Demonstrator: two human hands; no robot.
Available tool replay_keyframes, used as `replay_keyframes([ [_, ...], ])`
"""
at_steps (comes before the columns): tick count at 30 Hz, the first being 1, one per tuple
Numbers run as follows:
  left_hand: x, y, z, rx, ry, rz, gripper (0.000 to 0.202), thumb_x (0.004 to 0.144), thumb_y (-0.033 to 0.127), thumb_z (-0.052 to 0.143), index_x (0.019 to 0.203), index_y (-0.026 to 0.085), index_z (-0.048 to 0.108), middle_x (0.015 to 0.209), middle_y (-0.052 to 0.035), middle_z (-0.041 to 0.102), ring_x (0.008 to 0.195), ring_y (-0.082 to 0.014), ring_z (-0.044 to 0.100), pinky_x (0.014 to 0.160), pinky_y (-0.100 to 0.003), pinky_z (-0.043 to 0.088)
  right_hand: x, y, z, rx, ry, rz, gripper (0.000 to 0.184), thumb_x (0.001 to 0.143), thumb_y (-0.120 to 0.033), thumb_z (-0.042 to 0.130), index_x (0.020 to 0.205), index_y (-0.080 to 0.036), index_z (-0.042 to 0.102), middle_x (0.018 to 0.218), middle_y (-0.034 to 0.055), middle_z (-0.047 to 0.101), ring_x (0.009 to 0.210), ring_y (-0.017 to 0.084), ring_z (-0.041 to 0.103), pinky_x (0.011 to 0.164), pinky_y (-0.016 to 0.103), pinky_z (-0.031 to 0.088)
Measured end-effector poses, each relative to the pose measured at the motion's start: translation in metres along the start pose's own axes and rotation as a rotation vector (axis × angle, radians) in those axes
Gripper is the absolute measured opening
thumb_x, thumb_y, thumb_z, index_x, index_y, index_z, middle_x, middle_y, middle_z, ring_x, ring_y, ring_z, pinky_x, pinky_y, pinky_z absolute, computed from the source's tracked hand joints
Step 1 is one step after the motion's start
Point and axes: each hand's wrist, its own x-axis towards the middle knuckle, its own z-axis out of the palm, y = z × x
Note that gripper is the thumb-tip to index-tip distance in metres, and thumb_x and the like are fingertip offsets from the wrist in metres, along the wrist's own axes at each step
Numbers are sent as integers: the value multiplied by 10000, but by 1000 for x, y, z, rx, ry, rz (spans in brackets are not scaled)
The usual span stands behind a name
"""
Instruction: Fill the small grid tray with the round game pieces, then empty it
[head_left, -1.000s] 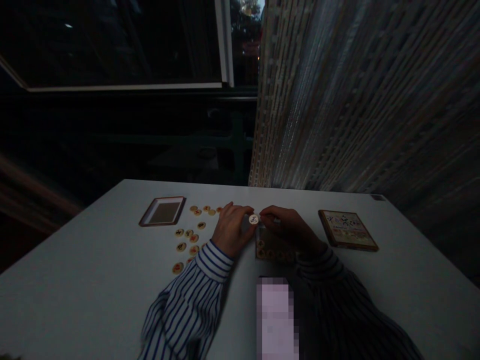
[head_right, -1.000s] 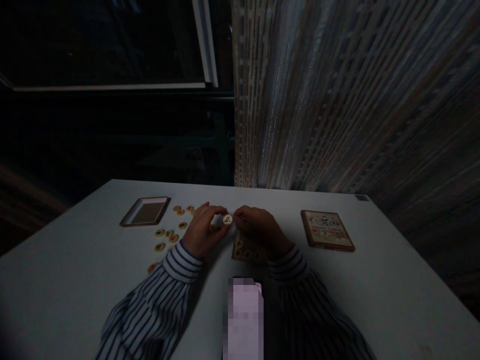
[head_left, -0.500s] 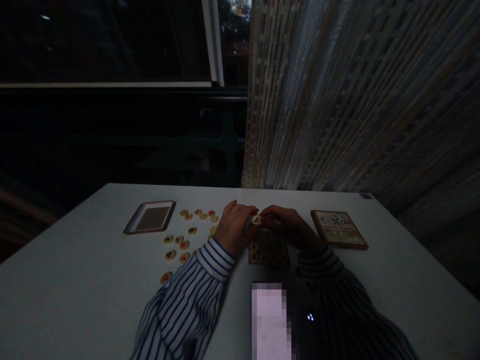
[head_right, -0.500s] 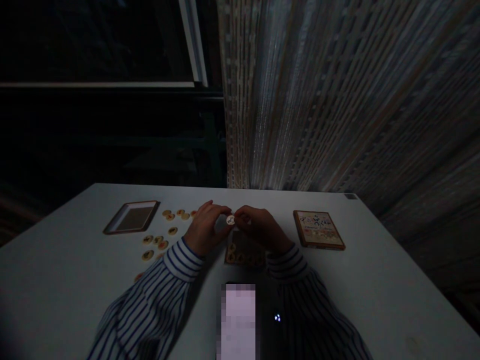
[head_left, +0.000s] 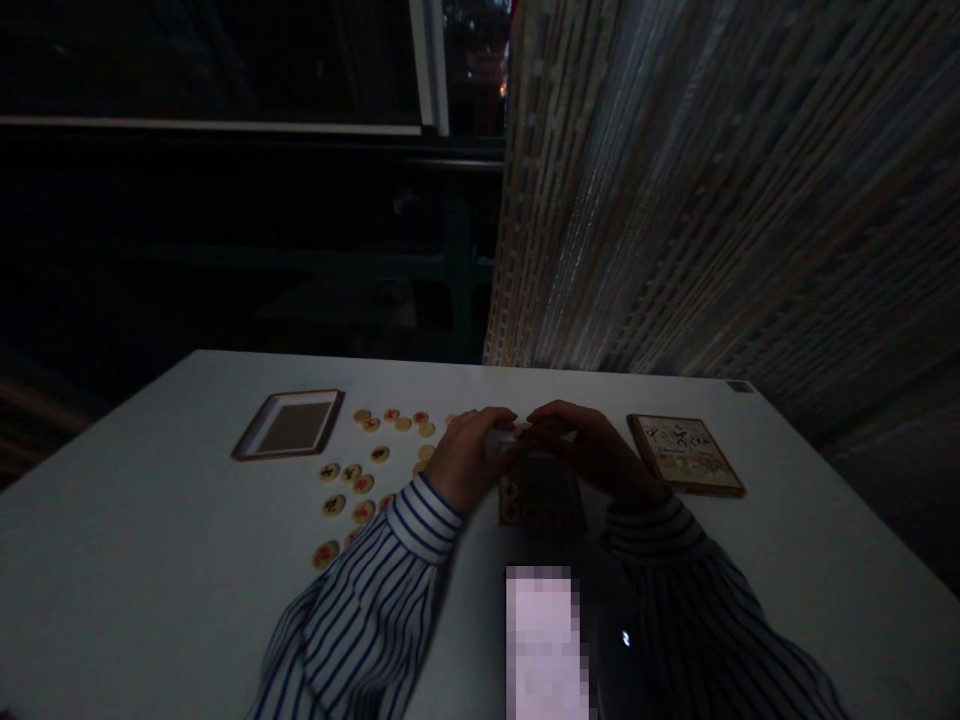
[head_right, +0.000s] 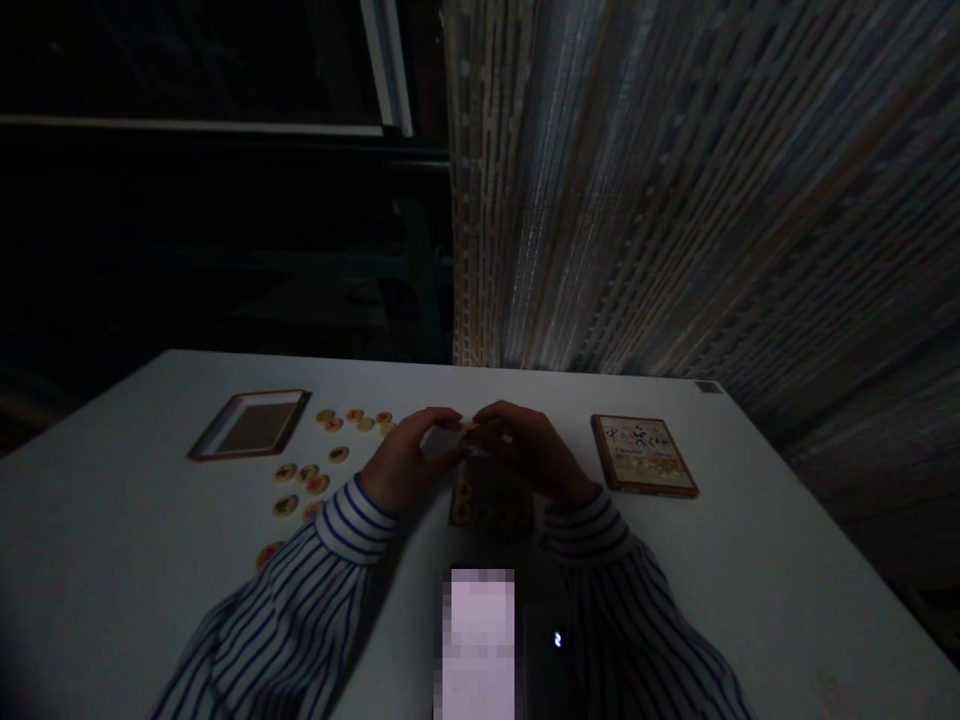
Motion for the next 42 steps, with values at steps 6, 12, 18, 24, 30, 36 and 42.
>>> replay_keyframes([
  [6,3,9,-3,-413,-89,-274,333,686,165,647,993,169,516,804,-34,667,802,-165,632,745,-332,495,1,-1,2,-60,35,-19,193,816,-327,535,921,-173,586,811,39,664,709,130,597,625,243,459],
  [12,5,11,-3,-555,-69,-369,310,672,184,654,955,144,533,729,-26,664,718,-148,631,687,-298,500,1,-5,3,-36,43,-1,189,823,-313,523,932,-171,584,822,41,670,725,138,608,642,247,467],
  [18,5,9,-6,-538,-67,-341,308,670,219,661,947,148,546,741,-32,677,722,-152,633,713,-311,492,1,-9,3,-21,46,5,207,803,-318,551,952,-177,578,804,40,677,710,140,612,633,254,470],
  [24,6,12,-12,-514,-67,-344,260,688,189,634,933,151,556,746,-26,678,737,-147,634,722,-304,492,0,-12,2,-36,15,-15,227,818,-294,529,1006,-171,557,816,31,678,713,121,607,636,241,470],
  [30,7,13,-15,-540,-52,-394,240,694,206,624,922,157,566,730,-15,663,710,-138,626,632,-258,492,-1,-7,5,-1,1,-39,285,812,-293,534,1070,-170,539,780,13,658,665,106,573,624,241,458],
  [36,8,12,-16,-704,-50,-440,276,678,243,638,922,152,544,728,-11,659,664,-122,615,589,-235,479,-3,-6,7,26,-45,-48,342,817,-269,523,1146,-179,514,768,1,627,673,99,555,630,240,453],
  [42,8,15,-17,-744,-54,-479,266,677,242,637,908,152,542,698,2,652,622,-109,602,572,-225,472,-4,-6,7,27,-82,-58,355,830,-258,505,1177,-184,498,806,14,635,690,103,555,635,239,452],
])
